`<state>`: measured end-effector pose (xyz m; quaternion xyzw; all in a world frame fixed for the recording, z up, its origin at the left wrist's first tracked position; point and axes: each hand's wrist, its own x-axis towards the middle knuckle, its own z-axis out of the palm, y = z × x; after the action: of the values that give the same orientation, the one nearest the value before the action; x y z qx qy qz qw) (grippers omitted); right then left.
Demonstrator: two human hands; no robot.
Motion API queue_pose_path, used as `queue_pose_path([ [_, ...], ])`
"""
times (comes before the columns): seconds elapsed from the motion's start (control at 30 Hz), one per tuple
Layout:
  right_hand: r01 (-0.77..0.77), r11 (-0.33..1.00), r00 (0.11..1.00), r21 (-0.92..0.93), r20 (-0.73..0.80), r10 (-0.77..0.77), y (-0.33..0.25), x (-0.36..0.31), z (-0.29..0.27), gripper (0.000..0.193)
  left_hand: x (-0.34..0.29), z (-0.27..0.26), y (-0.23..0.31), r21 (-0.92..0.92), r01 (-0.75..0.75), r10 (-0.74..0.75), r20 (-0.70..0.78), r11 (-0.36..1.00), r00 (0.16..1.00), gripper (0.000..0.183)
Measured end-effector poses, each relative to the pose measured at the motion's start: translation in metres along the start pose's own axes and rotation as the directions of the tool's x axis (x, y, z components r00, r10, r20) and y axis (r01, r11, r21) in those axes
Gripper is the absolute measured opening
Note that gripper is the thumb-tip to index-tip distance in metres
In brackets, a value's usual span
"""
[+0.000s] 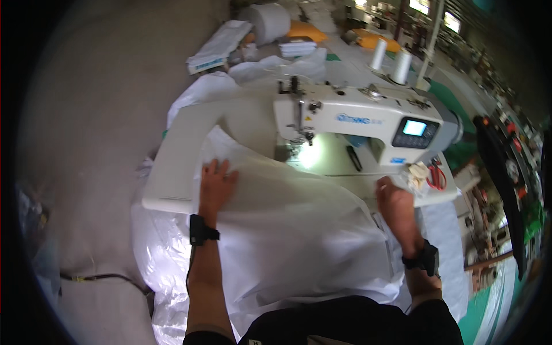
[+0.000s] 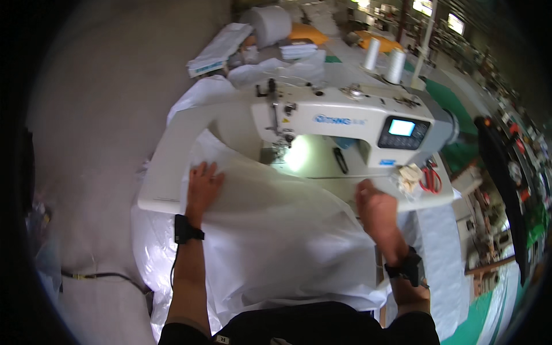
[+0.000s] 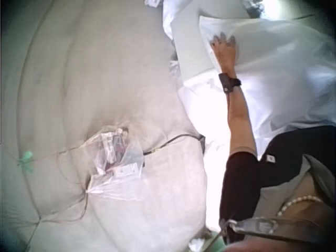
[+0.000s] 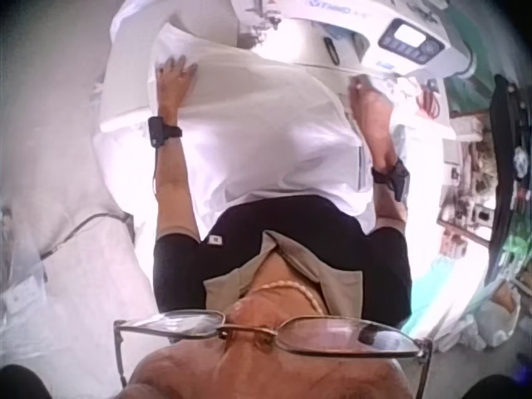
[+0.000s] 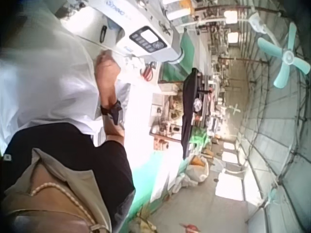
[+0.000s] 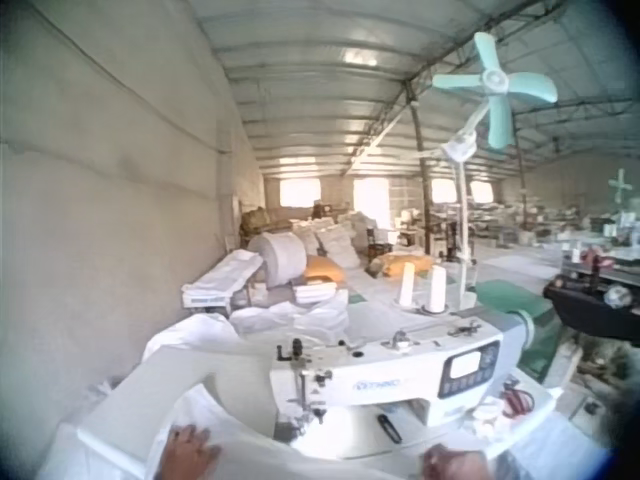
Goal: The user is using an industrial sewing machine to join or hem large white plastic sheets.
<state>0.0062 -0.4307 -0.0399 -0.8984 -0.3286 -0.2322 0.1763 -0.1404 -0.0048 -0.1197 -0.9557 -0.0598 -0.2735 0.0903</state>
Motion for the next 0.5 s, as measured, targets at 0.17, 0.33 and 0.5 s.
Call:
queue_pose_path([
  [0.17, -0.141, 0.949, 0.815, -0.282, 0.511, 0.273, -0.003, -0.071, 0.036, 0.042, 0.009, 0.006, 0.001, -0.124, 0.254, -0.255, 0.01, 0.959, 0.967, 0.039],
  [0.33, -0.012, 1.0, 0.995, 0.012, -0.099, 0.014, 0.029, -0.105, 0.09, 0.015, 0.01, 0.004, 0.0, -0.148, 0.268, -0.263, 0.051, 0.952, 0.963, 0.043],
  [0.5, -0.669, 0.28, 0.743, 0.689, 0.62, 0.25, 0.058, -0.086, 0.001, 0.022, 0.011, 0.004, -0.001, -0.156, 0.226, -0.207, 0.131, 0.962, 0.97, 0.043],
])
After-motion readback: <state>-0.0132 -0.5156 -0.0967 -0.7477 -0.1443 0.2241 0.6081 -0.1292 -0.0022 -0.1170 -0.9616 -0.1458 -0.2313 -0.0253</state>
